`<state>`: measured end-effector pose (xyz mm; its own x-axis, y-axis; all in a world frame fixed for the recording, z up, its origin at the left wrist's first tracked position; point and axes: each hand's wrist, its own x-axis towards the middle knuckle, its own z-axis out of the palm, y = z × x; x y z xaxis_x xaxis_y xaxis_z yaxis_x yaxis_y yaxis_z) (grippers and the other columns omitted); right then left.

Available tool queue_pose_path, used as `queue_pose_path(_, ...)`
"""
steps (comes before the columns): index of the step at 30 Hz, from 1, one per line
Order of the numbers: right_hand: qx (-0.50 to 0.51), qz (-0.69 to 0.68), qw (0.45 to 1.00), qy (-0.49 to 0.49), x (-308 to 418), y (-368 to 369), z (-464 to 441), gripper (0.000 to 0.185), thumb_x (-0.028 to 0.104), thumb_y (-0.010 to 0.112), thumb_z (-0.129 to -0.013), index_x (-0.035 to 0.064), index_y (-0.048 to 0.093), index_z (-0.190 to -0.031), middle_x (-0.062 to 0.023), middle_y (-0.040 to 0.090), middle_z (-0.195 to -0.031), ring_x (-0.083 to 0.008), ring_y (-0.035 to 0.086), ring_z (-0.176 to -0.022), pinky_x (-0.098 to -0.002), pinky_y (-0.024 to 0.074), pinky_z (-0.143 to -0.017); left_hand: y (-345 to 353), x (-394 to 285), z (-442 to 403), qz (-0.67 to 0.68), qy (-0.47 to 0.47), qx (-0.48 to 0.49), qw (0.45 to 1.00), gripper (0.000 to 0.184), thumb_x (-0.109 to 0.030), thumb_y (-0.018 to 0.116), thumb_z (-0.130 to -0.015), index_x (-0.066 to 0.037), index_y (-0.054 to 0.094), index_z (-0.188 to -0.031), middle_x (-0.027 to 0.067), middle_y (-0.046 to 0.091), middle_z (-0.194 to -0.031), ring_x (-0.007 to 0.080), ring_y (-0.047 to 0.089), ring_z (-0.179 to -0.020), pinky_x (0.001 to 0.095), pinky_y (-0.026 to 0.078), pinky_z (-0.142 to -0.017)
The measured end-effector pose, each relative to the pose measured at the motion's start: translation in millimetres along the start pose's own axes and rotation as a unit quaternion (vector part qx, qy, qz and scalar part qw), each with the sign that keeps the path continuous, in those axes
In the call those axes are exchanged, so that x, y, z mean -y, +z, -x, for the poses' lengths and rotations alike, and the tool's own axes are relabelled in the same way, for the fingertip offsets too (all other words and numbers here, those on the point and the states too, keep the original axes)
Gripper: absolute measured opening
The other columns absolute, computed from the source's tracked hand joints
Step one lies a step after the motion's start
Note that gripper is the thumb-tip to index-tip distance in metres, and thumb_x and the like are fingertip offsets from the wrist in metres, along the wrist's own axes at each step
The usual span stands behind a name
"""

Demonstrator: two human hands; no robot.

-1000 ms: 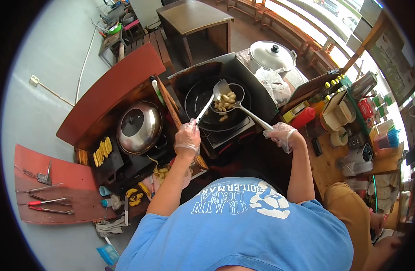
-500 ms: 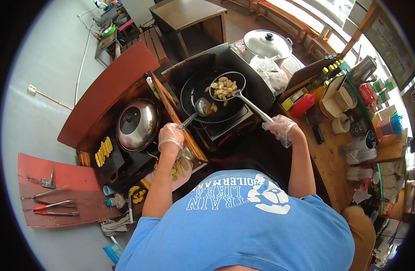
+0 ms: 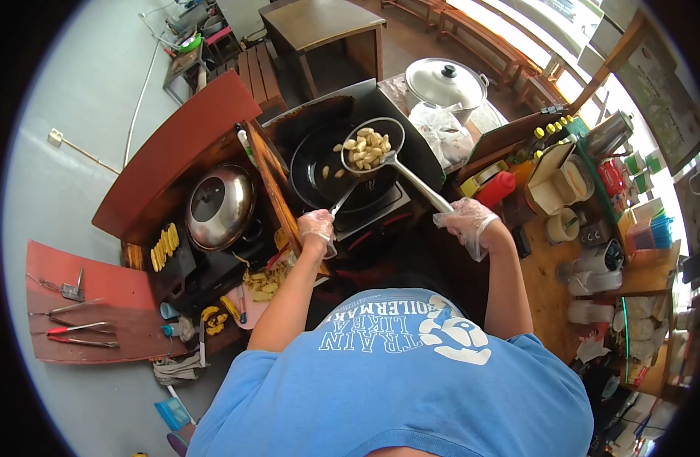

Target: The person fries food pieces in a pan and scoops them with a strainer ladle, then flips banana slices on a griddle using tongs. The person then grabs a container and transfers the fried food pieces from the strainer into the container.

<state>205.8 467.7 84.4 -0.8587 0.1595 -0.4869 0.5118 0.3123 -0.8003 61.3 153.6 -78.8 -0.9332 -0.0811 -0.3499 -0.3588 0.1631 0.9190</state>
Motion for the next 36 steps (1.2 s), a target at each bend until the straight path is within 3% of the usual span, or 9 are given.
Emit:
queue_pose_path(3, 0.012, 0.099, 0.994, 0.042, 3.4, -2.0, 6.9, 0.025, 0.03, 0.067, -0.075, 0.0052, 0.064, -0.071, -0.0039, 0.058, -0.061, -0.0184, 0.054, -0.052, -0.0352, 0.043, -0.052, 9.9, 6.6, -12.6, 0.034, 0.019, -0.025, 0.999, 0.02, -0.002, 0.068, -0.082, 0.004, 0.067, -0.101, 0.0031, 0.058, -0.062, 0.0141, 0.052, -0.042, 0.0297, 0.041, -0.038)
queue_pose_path(14, 0.026, 0.13, 0.987, 0.086, -12.1, 11.7, -4.4, 0.03, 0.034, 0.068, -0.076, 0.0049, 0.065, -0.07, -0.0057, 0.061, -0.064, -0.0218, 0.058, -0.059, -0.0374, 0.0468, -0.06, 15.0, 12.0, -47.1, 0.158, 0.065, -0.082, 0.982, 0.019, 0.005, 0.061, -0.084, 0.007, 0.063, -0.102, -0.0014, 0.049, -0.059, 0.0115, 0.047, -0.041, 0.0273, 0.037, -0.037)
queue_pose_path(20, 0.032, 0.135, 0.987, 0.08, -17.7, 19.9, -16.6, 0.032, 0.036, 0.07, -0.075, 0.0049, 0.066, -0.069, -0.0057, 0.062, -0.065, -0.0215, 0.058, -0.06, -0.037, 0.0473, -0.062, -4.5, 19.8, -58.7, 0.234, 0.037, 0.0, 0.972, 0.018, -0.019, 0.048, -0.094, -0.006, 0.053, -0.082, -0.0006, 0.04, -0.05, 0.0163, 0.037, -0.033, 0.0303, 0.03, -0.032)
queue_pose_path(24, 0.035, 0.123, 0.989, 0.074, -26.3, 26.0, -26.7, 0.031, 0.035, 0.069, -0.075, 0.0047, 0.065, -0.068, -0.0061, 0.061, -0.064, -0.0215, 0.058, -0.06, -0.0375, 0.0473, -0.061, -11.7, 0.2, -28.0, 0.064, 0.094, -0.056, 0.992, 0.025, -0.022, 0.05, -0.094, -0.004, 0.062, -0.082, 0.0015, 0.048, -0.052, 0.0182, 0.045, -0.036, 0.03, 0.035, -0.035)
queue_pose_path(25, 0.036, 0.122, 0.99, 0.059, -31.0, 27.2, -30.6, 0.032, 0.035, 0.069, -0.075, 0.0044, 0.065, -0.068, -0.0063, 0.061, -0.064, -0.0214, 0.058, -0.059, -0.0375, 0.0472, -0.061, -9.4, -13.0, -5.9, -0.031, 0.159, -0.097, 0.982, 0.022, -0.017, 0.06, -0.09, 0.001, 0.07, -0.095, 0.0095, 0.063, -0.064, 0.023, 0.06, -0.051, 0.0337, 0.047, -0.047)
queue_pose_path(26, 0.037, 0.121, 0.991, 0.045, -35.1, 28.4, -33.8, 0.032, 0.035, 0.068, -0.075, 0.004, 0.064, -0.068, -0.0065, 0.061, -0.064, -0.0213, 0.057, -0.059, -0.0376, 0.0471, -0.06, -14.0, -19.0, 3.2, -0.032, 0.159, -0.098, 0.982, 0.022, -0.017, 0.06, -0.09, 0.001, 0.07, -0.095, 0.0095, 0.063, -0.064, 0.023, 0.06, -0.051, 0.0337, 0.047, -0.047)
queue_pose_path(28, 0.041, 0.116, 0.992, 0.043, -41.0, 30.5, -38.8, 0.033, 0.035, 0.068, -0.076, 0.0034, 0.064, -0.068, -0.0068, 0.06, -0.063, -0.0213, 0.057, -0.059, -0.0375, 0.047, -0.06, -21.2, -25.6, 15.4, -0.237, 0.326, -0.135, 0.905, 0.028, -0.012, 0.065, -0.085, 0.001, 0.071, -0.109, 0.0167, 0.07, -0.082, 0.0267, 0.069, -0.071, 0.0377, 0.053, -0.065)
queue_pose_path(32, 0.032, 0.086, 0.996, 0.023, -44.2, 34.8, -36.8, 0.031, 0.031, 0.07, -0.075, 0.0032, 0.061, -0.065, -0.0043, 0.055, -0.058, -0.0167, 0.053, -0.052, -0.0336, 0.042, -0.051, -32.4, -42.1, 36.5, -0.36, 0.375, -0.144, 0.842, 0.024, -0.014, 0.063, -0.085, -0.006, 0.073, -0.105, 0.0188, 0.07, -0.087, 0.0343, 0.069, -0.08, 0.0431, 0.055, -0.074)
queue_pose_path(36, 0.053, 0.075, 0.995, 0.025, -71.8, 40.2, -50.5, 0.034, 0.035, 0.068, -0.078, 0.0019, 0.063, -0.071, -0.0072, 0.058, -0.061, -0.0203, 0.056, -0.056, -0.0363, 0.0461, -0.056, -45.8, -51.0, 38.4, -0.374, 0.367, -0.167, 0.835, 0.023, -0.015, 0.062, -0.084, -0.009, 0.074, -0.103, 0.0182, 0.068, -0.087, 0.0362, 0.068, -0.08, 0.0449, 0.055, -0.073)
